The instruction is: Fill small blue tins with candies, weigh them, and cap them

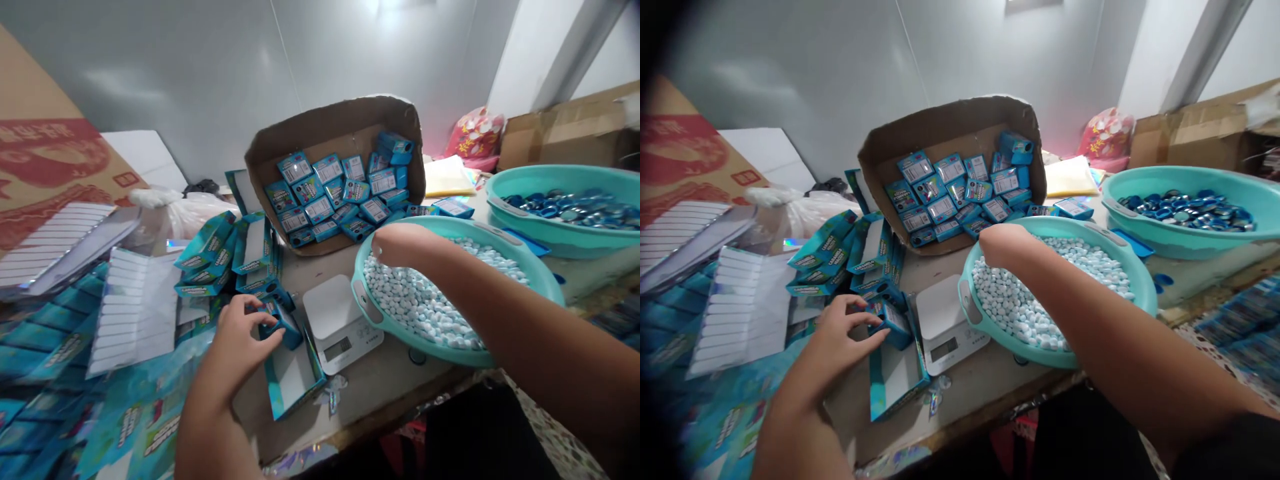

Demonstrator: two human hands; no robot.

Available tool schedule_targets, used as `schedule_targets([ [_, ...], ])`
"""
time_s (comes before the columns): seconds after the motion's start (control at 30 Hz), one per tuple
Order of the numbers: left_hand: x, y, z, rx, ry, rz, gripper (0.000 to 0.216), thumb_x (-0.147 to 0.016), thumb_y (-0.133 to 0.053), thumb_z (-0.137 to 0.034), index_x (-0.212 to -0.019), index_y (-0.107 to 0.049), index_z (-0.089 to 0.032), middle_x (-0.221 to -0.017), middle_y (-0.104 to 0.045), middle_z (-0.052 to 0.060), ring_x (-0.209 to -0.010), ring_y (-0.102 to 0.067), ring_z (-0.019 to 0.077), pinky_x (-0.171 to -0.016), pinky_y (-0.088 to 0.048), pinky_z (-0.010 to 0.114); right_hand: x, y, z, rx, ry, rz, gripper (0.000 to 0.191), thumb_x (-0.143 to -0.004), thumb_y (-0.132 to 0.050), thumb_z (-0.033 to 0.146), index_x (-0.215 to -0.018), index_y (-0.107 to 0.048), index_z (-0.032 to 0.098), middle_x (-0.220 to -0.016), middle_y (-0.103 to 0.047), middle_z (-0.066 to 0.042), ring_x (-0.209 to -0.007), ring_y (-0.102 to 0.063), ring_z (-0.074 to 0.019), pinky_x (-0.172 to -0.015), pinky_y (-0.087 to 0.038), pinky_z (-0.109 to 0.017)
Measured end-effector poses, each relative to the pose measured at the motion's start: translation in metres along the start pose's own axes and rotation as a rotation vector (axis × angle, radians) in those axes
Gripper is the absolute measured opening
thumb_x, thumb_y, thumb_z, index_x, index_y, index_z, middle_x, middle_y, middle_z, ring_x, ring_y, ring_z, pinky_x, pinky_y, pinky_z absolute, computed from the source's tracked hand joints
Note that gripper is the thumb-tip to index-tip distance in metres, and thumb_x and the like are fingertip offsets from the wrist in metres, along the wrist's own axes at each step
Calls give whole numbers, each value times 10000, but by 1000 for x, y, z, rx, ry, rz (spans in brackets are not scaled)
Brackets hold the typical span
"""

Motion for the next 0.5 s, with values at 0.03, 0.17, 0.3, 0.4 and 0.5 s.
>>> schedule_targets([
  [0.03,-2,-2,1,-5,-38,-55,298,-712,-641,-493,-686,-745,-215,-1035,-518,94,-1009,-556,304,-923,-473,469,-1,0,-1,7,0,11,201,-873,-602,163,-1012,-735,106,-999,-723,-166,-957,-686,-321,-776,-548,-379],
  [0.17,-7,-12,-3,-5,-33,-237,295,-750,-647,-474,-741,-724,-189,-1099,-529,117,-1052,-576,316,-934,-500,476,1,1,0,22,17,25,254,-902,-613,268,-1069,-727,115,-1065,-713,-149,-981,-671,-322,-805,-538,-390],
  [0.3,-8,-15,-19,0,22,-375,209,-751,-652,-387,-669,-641,-195,-1179,-568,119,-1095,-592,314,-959,-497,458,2,1,5,31,52,19,296,-926,-584,327,-1107,-726,141,-1096,-708,-134,-981,-663,-313,-808,-520,-375],
  [0.4,-9,-12,-24,20,-11,-450,268,-814,-648,-375,-644,-535,-202,-1080,-623,97,-1012,-631,266,-901,-508,399,0,-1,6,37,88,23,274,-927,-580,328,-1052,-744,148,-1053,-717,-129,-939,-668,-294,-790,-501,-347],
  [0.5,-12,-13,-14,-3,-65,-508,303,-876,-648,-401,-703,-505,-197,-994,-643,83,-958,-646,239,-869,-504,363,-3,-3,5,27,106,-27,255,-924,-568,324,-1018,-745,167,-1029,-722,-121,-916,-670,-290,-740,-485,-332],
])
Point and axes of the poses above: each hand's wrist, its own x-axis away from the middle knuckle, its own y-axis out of the back of the hand, z = x × y, the point moved 1 cm from there along -x, towards the middle knuckle
